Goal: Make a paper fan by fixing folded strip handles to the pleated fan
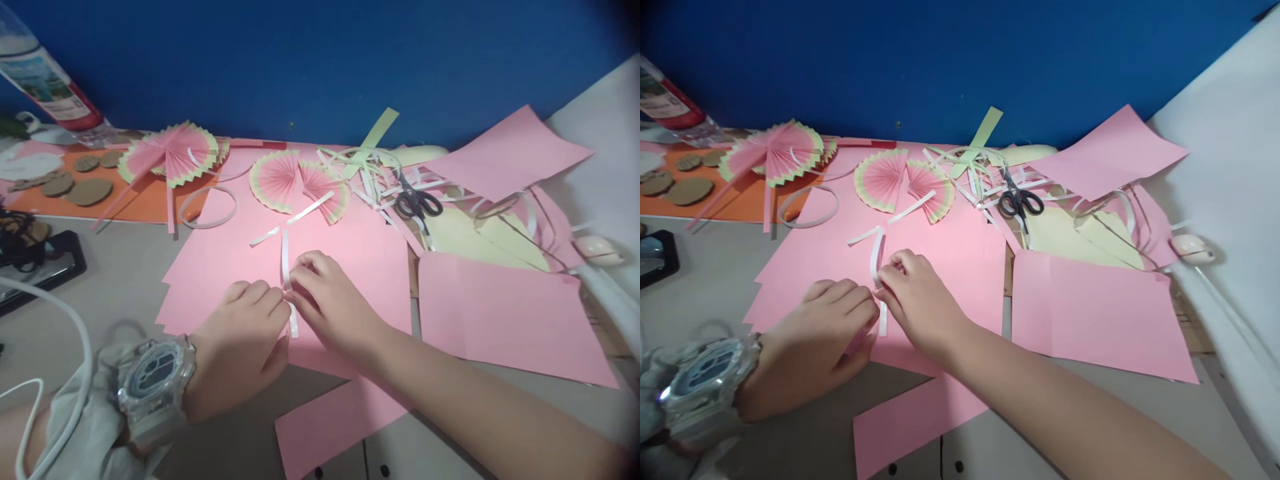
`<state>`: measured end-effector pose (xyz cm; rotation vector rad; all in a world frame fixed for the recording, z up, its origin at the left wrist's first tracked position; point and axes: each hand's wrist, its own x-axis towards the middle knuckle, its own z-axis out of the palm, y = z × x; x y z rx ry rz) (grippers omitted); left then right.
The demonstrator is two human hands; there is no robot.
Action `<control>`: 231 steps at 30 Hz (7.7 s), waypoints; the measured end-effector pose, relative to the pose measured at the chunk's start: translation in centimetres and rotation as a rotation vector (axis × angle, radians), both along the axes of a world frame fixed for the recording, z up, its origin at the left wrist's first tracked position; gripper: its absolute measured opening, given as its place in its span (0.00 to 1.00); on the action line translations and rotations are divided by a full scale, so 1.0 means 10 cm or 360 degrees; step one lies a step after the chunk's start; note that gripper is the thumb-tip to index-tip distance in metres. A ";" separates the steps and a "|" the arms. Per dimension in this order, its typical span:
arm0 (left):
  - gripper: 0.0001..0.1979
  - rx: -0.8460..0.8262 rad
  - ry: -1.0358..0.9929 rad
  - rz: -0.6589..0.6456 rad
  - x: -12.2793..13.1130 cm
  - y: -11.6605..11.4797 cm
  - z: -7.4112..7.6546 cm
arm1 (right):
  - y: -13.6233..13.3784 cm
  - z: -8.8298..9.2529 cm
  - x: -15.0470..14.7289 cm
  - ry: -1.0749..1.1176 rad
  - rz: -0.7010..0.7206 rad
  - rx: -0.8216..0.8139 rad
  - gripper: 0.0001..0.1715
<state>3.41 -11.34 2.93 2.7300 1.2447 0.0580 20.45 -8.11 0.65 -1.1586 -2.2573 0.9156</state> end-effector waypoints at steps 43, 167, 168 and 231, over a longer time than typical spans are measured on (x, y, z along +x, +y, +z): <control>0.05 -0.0409 -0.0324 0.0288 -0.06 -0.07 0.05 | 0.05 0.03 0.07 0.0340 -0.0171 -0.0336 0.07; 0.43 -0.0154 -0.0030 -0.0308 -0.18 -0.30 -0.29 | 0.52 0.01 -0.17 -0.0066 -0.0011 0.0010 0.10; 0.43 -0.0157 -0.0025 -0.0301 -0.18 -0.29 -0.29 | 0.52 0.00 -0.17 -0.0072 -0.0011 0.0014 0.10; 0.47 -0.0151 -0.0013 -0.0244 -0.20 -0.11 -0.28 | 0.57 0.00 -0.15 0.0009 0.0041 -0.0036 0.09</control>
